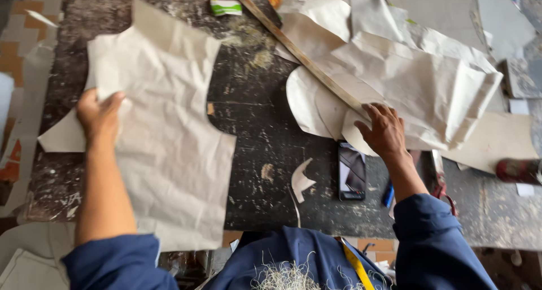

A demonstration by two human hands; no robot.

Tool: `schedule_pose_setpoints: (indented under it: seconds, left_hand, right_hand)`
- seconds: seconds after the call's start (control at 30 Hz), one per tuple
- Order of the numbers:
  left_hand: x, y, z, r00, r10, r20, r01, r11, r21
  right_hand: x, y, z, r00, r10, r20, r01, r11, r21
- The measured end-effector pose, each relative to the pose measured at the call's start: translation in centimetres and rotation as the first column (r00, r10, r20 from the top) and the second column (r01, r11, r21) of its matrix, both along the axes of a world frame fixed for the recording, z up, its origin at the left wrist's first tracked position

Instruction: The person traces a curved pattern onto paper using a pen, then uses a wooden ruler to draw straight lines and mark measurements. They cut the paper along the traced lines with scissors and continue marking additional lines on the cut piece.

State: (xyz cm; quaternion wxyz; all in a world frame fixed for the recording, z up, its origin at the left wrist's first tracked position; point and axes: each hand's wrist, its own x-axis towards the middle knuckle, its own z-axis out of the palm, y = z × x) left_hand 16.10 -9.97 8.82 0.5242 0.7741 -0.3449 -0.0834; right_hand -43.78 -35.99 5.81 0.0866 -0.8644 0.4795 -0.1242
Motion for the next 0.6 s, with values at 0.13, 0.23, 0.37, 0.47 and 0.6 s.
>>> schedule_pose_setpoints:
  seconds: [0.13,0.23,0.37,0.47,0.6]
  left_hand:
    - [2.3,-5.1,-0.1,0.981,0.140,0.131,-0.151,0.986,0.075]
    - [3.8,-7.8,-0.2,0.955,0.277,0.104,-0.296,0.912,0.284]
    - [4.5,-11.7,-0.1,0.262,0.443,0.857,-0.708,0.692,-0.141]
    - [2.1,-16.3,-0.5,0.658,0.253,0.709,-0.336,0.942,-0.024]
    - [-6.3,-24.0,-2.5,0.814,-0.292,0.501,0.172,0.947,0.272]
  right_hand:
    - [2.1,-0.8,-0.3,0.996,-0.040,-0.080,0.039,0.999,-0.014]
    - [2.4,-1.8,-0.4,0.995,-0.047,-0.088,0.046,0.999,-0.009]
    - [1.5,-2.0,-0.1,0.999,0.001,-0.039,-0.001,1.000,-0.005]
    - [-0.1,-0.3,0.3,0.983,0.005,0.182,-0.007,1.000,0.007]
    - [-2.9,1.4,1.0,0.992,-0.077,0.103,0.085,0.993,-0.079]
